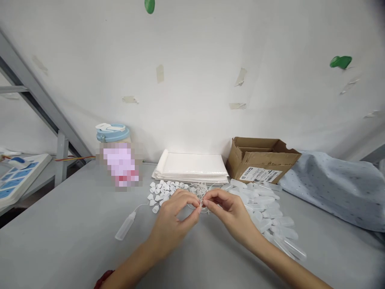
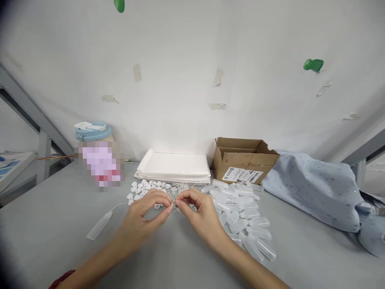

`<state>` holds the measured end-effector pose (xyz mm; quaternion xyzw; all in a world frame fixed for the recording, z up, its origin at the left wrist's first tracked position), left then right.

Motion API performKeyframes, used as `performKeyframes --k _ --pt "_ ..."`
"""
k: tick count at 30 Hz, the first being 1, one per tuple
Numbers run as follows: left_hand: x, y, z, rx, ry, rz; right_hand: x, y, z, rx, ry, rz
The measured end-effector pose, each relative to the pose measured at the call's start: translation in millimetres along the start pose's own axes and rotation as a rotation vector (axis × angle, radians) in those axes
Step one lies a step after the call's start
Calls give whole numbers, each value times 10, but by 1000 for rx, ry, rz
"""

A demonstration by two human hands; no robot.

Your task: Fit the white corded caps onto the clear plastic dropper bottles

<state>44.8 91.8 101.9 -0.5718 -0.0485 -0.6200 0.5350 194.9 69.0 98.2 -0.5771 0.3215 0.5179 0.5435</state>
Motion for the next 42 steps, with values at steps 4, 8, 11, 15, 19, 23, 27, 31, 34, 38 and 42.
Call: performKeyframes --k 4,8,11,15,19,23,27,31,34,38,42 --pt "-22 -8 8 -16 -55 -95 25 29 2 -49 28 117" --pt "-31 -39 14 -27 -99 -134 11 55 -6 -77 72 249" --pt "-31 -64 20 -13 -138 -91 36 64 -9 -83 100 382" --pt "-21 -45 23 -27 -128 -48 172 126 -1 -163 155 637" --pt "-40 -22 13 -20 -94 16 239 173 13 -251 161 724" --pt "-80 -48 3 -1 -71 54 191 150 19 -261 139 716" --pt "-71 -93 -19 58 -56 106 134 90 17 -181 141 544" --pt "-24 -32 -27 9 5 132 83 62 17 -122 103 308" --pt "-20 3 -25 11 11 154 41 70 7 -92 63 210" --pt "-26 0 -25 30 6 179 -5 91 -19 -63 43 128" --pt "-30 -18 -29 39 -21 188 -20 100 -36 -49 4 54"
Point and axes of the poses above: each hand's wrist, its own z-axis towards the middle knuckle, its own y-axis out of the palm, x = y × z, the point moved 4 cm from there along z, towards the middle knuckle, and after that the axes turned 15 degrees about -x, right-handed, at the moved point
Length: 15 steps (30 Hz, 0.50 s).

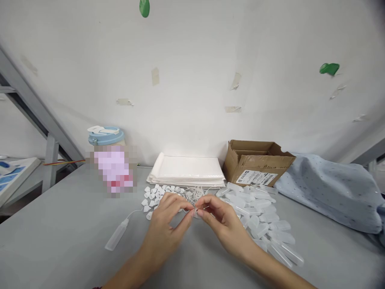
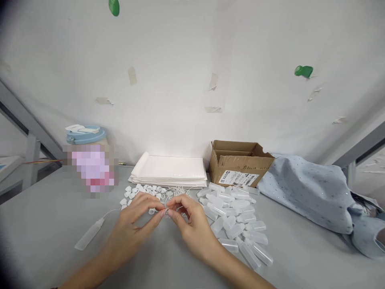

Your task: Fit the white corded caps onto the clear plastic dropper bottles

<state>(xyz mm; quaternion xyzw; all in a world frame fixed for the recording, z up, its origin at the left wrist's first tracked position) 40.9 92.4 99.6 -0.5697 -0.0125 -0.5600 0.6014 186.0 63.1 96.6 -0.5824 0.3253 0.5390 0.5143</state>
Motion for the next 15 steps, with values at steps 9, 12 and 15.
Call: performKeyframes --k 9,12,15 --pt "29 15 14 -20 99 96 -49 0 -27 19 -184 -260" --pt "51 10 -2 5 158 112 -87 3 -53 45 -276 -350" --pt "84 2 -9 5 206 97 -130 11 -85 73 -367 -399"
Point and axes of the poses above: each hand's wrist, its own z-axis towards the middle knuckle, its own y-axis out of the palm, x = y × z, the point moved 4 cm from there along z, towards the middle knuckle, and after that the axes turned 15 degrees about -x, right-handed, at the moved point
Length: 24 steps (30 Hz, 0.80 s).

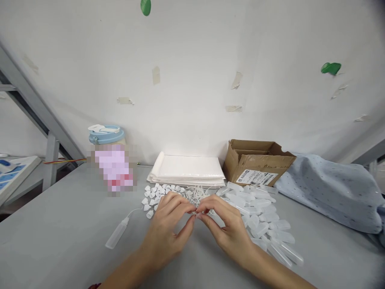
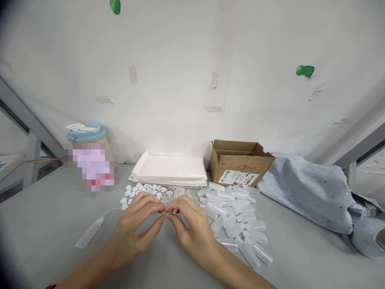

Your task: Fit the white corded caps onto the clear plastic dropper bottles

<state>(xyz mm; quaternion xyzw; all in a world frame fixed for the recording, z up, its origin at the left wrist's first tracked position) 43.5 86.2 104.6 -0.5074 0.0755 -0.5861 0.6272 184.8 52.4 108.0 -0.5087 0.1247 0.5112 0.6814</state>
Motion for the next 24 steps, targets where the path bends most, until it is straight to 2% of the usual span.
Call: performKeyframes --k 5,12,16,19,21,24 --pt "44 -42 21 51 60 15 -37 5 -29 -1 -62 -26" --pt "32 -66 -37 187 116 194 -4 3 -16 -9 -23 -34" --pt "41 -58 -74 187 160 289 -14 -18 -8 14 -9 -51" --pt "71 -96 -70 203 156 245 -27 -41 -18 61 -28 -97" --pt "97 -111 -54 180 150 167 -37 -50 -38 86 -71 -155" --pt "136 -91 -25 99 139 72 -64 -24 -83 33 -203 -292"
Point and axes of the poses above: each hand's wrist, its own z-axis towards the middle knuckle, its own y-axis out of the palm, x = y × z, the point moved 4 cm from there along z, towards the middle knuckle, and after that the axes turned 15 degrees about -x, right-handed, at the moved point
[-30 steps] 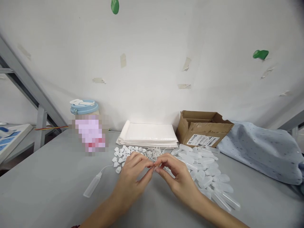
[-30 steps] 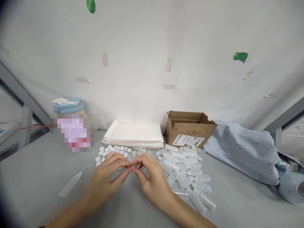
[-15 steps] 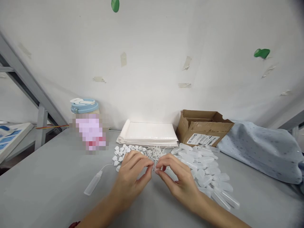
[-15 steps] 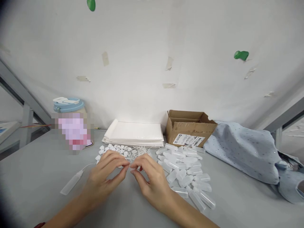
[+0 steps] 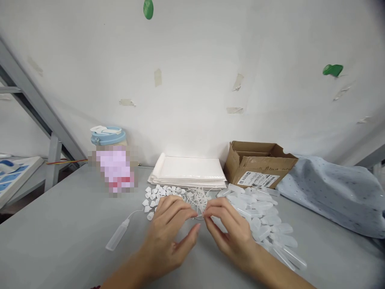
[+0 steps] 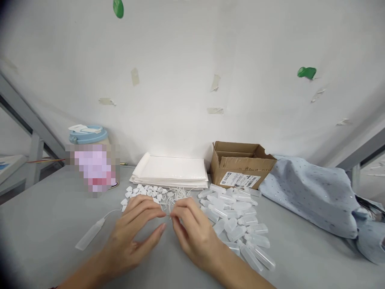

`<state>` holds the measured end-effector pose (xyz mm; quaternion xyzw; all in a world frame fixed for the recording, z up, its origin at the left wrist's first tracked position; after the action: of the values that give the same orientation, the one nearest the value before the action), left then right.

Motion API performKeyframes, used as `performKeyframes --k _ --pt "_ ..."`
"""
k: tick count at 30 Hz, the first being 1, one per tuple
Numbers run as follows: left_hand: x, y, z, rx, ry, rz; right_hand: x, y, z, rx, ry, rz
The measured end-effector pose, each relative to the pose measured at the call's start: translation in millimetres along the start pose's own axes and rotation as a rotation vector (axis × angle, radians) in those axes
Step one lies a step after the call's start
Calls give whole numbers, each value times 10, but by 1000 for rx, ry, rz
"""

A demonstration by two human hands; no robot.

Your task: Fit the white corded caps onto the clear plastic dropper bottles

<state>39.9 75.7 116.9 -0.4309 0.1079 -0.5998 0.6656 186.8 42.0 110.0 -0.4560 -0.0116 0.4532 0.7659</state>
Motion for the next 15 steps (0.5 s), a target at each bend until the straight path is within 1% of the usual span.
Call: performKeyframes --k 3,5,8,11,13,15 --pt "13 33 16 -21 -30 -43 -43 43 -48 -88 -156 -163" --pt "7 52 17 -5 -49 -40 -41 70 -71 -112 -193 -238" --pt "-12 77 7 24 -56 -2 -3 104 -77 -115 -157 -267" --pt "-44 98 -8 23 -73 28 42 114 -40 -142 -94 -236" --pt "-63 100 -14 22 -90 38 80 95 8 -216 -53 -224" --pt "-79 93 -14 18 -109 43 143 49 61 -353 7 -254"
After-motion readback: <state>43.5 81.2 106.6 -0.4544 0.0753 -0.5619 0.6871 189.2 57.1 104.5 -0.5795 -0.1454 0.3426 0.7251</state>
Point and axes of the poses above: each hand's wrist, its own z-axis towards the middle knuckle, its own y-axis out of the palm, x = y × z, the point moved 4 cm from there along z, towards the middle knuckle, and after that the axes turned 15 degrees about -x, right-handed, at the moved point
